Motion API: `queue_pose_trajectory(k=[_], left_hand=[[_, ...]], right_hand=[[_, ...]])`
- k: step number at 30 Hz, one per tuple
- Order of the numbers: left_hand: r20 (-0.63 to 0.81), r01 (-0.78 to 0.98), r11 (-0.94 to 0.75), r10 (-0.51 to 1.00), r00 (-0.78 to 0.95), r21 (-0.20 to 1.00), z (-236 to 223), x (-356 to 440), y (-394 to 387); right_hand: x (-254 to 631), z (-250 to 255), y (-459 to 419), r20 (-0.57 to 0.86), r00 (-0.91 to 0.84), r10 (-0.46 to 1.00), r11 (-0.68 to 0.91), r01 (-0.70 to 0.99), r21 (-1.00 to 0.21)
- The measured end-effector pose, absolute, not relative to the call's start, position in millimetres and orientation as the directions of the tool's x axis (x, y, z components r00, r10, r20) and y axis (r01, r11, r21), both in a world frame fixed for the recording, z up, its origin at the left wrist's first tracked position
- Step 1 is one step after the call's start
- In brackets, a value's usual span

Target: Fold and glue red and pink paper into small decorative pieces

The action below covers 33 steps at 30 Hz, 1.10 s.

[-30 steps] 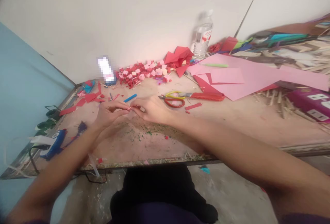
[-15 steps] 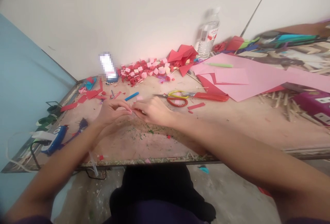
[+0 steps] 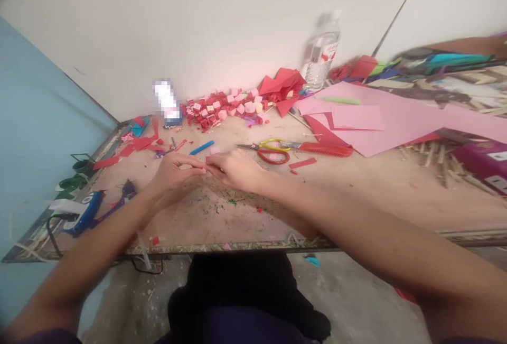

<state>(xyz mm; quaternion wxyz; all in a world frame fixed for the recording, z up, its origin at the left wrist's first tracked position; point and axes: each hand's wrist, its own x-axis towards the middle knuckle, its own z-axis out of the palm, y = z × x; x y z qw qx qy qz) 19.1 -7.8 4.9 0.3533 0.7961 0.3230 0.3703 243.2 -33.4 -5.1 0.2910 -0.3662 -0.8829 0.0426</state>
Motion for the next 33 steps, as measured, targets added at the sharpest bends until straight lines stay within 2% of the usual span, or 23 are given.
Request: queue_pose_trajectory(k=[7, 13, 19, 27, 33], left_hand=[[0.287, 0.236, -0.435, 0.832, 0.474, 0.869, 4.2, 16.6, -3.4], [0.269, 0.229, -0.416, 0.834, 0.481, 0.880, 3.8, 16.7, -2.1], [0.279, 0.210, -0.423, 0.826, 0.490, 0.881, 2.4, 17.9, -2.4], [0.201, 0.113, -0.283, 0.863, 0.464, 0.952, -3.9, 18.9, 3.2], [0.207, 0.075, -0.273, 0.857, 0.472, 0.959, 1.0, 18.5, 0.4]], right_hand=[[244.8, 3.8, -33.6, 0.455, -0.576, 0.679, 0.734, 0.529, -0.426], [243.3, 8.9, -36.8, 0.438, -0.576, 0.690, 0.718, 0.470, -0.513], [240.0, 7.2, -39.0, 0.455, -0.541, 0.707, 0.701, 0.454, -0.549], [240.8, 8.4, -38.9, 0.452, -0.543, 0.707, 0.691, 0.394, -0.607], [241.6, 9.6, -39.8, 0.466, -0.566, 0.680, 0.706, 0.337, -0.622]])
